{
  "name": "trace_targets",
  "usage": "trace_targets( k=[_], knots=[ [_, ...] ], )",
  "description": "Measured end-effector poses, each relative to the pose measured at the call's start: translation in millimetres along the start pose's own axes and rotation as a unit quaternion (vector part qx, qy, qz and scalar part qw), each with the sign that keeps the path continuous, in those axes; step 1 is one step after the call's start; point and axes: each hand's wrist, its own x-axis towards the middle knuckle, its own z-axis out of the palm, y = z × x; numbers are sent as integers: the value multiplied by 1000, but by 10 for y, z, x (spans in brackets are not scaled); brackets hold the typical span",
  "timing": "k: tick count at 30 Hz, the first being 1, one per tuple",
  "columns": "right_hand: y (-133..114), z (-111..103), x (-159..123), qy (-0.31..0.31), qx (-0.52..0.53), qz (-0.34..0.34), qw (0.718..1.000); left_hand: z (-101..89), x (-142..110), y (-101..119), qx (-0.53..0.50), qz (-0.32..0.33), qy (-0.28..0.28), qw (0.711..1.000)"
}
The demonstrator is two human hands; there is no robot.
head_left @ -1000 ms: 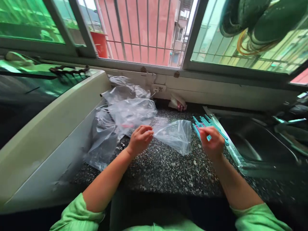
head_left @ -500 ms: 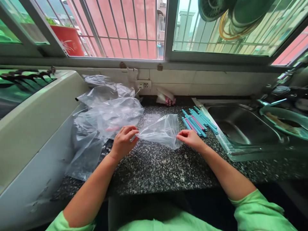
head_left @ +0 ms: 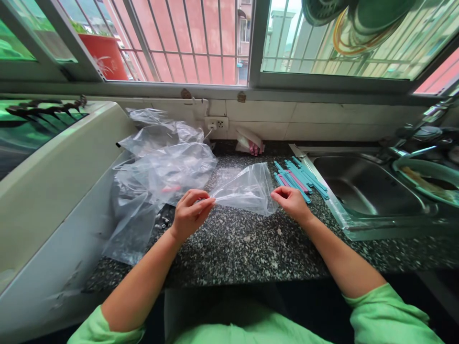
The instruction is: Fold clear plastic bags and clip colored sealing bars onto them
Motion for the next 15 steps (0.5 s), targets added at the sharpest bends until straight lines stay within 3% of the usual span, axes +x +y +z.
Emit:
trace_targets(
  k=[8,15],
  knots=[
    [-25,-189,65,35,111,34,993,2,-22,-73,-17,-83,27,996],
    [-19,-246,92,40,169,40,984,-13,-26,-113,-3,-106,35,994]
  ],
)
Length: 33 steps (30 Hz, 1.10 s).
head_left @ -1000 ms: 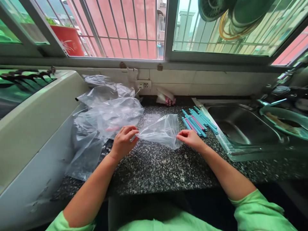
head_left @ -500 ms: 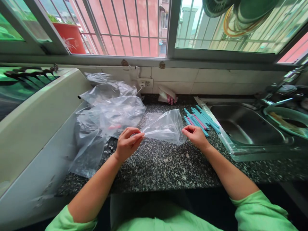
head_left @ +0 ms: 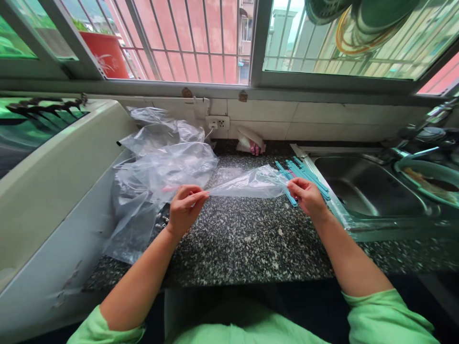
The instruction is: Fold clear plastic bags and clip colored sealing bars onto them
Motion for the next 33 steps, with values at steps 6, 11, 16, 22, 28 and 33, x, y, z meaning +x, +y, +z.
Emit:
trace_targets(
  k=[6,11,16,22,28,33],
  knots=[
    [-53,-109,-19,-45,-4,-1,999,-8,23,-14,-25,-3,4,1000],
    [-33,-293,60,-149,-56,30,987,-26,65,-17,-121,-19,-131,984],
    [136,-293,163,-66,-107,76,989,-35,70,-38,-207,-47,-308,927],
    [290,-120,208,-50,-220,3,974,-137,136,22,-228,-83,-477,845],
    [404,37,465,-83,-257,-22,963,-141,149,-42,-238,-144,-442,853],
    [369,141,624,-106,-164,27,980,17,53,-153,-116,-215,-252,936]
  ],
)
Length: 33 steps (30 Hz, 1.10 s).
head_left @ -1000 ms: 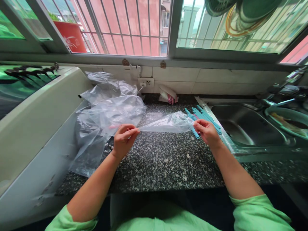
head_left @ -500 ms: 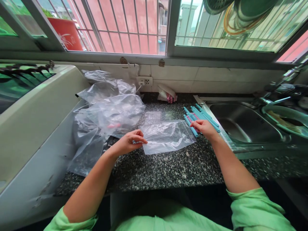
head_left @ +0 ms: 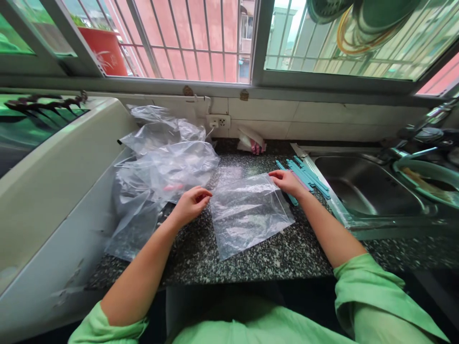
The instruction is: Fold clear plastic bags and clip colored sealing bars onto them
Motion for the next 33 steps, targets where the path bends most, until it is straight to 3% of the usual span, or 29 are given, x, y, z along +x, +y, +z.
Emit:
trace_targets(
  k=[2,5,12,15,18,22,27,30,33],
  knots=[
    [-29,8,33,-24,66,47,996,49,13,-29,24,-6,32,999],
    [-52,27,72,-42,119,103,987,93,21,-33,48,-4,37,998],
    [-113,135,129,-47,123,109,985,123,18,-42,58,-3,46,997],
    [-202,135,86,-39,128,74,988,113,21,-35,56,-7,74,996],
    [-339,98,-3,-31,129,-4,991,85,23,-7,37,-14,111,993],
    [-560,43,-140,-9,120,-90,989,41,29,18,-56,-56,156,984],
    [-816,-7,-269,27,149,-144,978,42,64,33,-271,-145,166,937],
    [-953,-40,-329,43,149,-161,975,62,82,69,-355,-154,175,905],
    [-1069,-80,-392,44,103,-171,979,63,91,101,-375,-141,185,897]
  ],
)
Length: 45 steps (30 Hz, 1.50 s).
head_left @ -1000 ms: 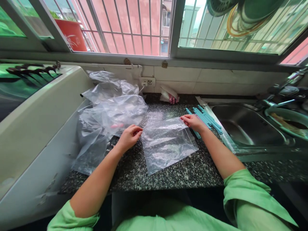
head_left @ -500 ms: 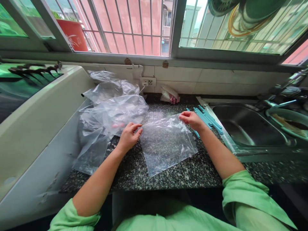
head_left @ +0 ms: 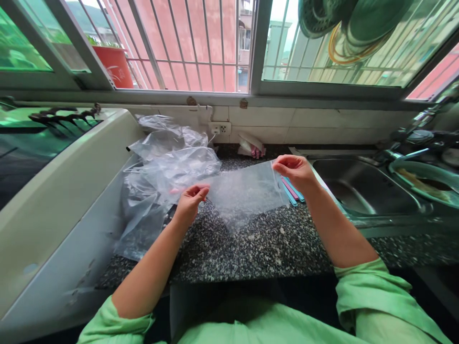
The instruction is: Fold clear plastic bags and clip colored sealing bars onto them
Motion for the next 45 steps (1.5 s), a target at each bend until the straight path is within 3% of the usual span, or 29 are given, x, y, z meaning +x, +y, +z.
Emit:
trace_targets(
  k=[4,9,11,14,18,21,25,30,37,45],
  knots=[
    [-153,-55,-97,5,-74,-56,996,-17,-22,80,-1,71,25,997],
    [-260,-175,-485,13,-186,-152,971,-129,-307,268,45,234,29,971],
    [-222,-223,-727,2,-203,-174,963,-205,-528,316,113,282,-23,952],
    [-53,-291,-1105,-58,-228,-153,960,-317,-875,297,229,337,-123,905],
    [268,-356,-1422,-156,-270,-61,948,-384,-1222,112,313,397,-206,838],
    [479,-332,-1393,-132,-286,51,948,-366,-1387,-49,356,415,-225,807],
    [662,-179,-1087,-113,-207,148,960,-335,-1507,-160,431,434,-227,758],
    [725,42,-754,-122,-142,202,961,-367,-1509,-196,530,410,-218,709],
    [676,121,-681,-97,-72,248,961,-419,-1469,-264,623,345,-266,649],
    [642,145,-684,-103,-51,253,961,-398,-1479,-253,627,317,-272,657]
  ],
)
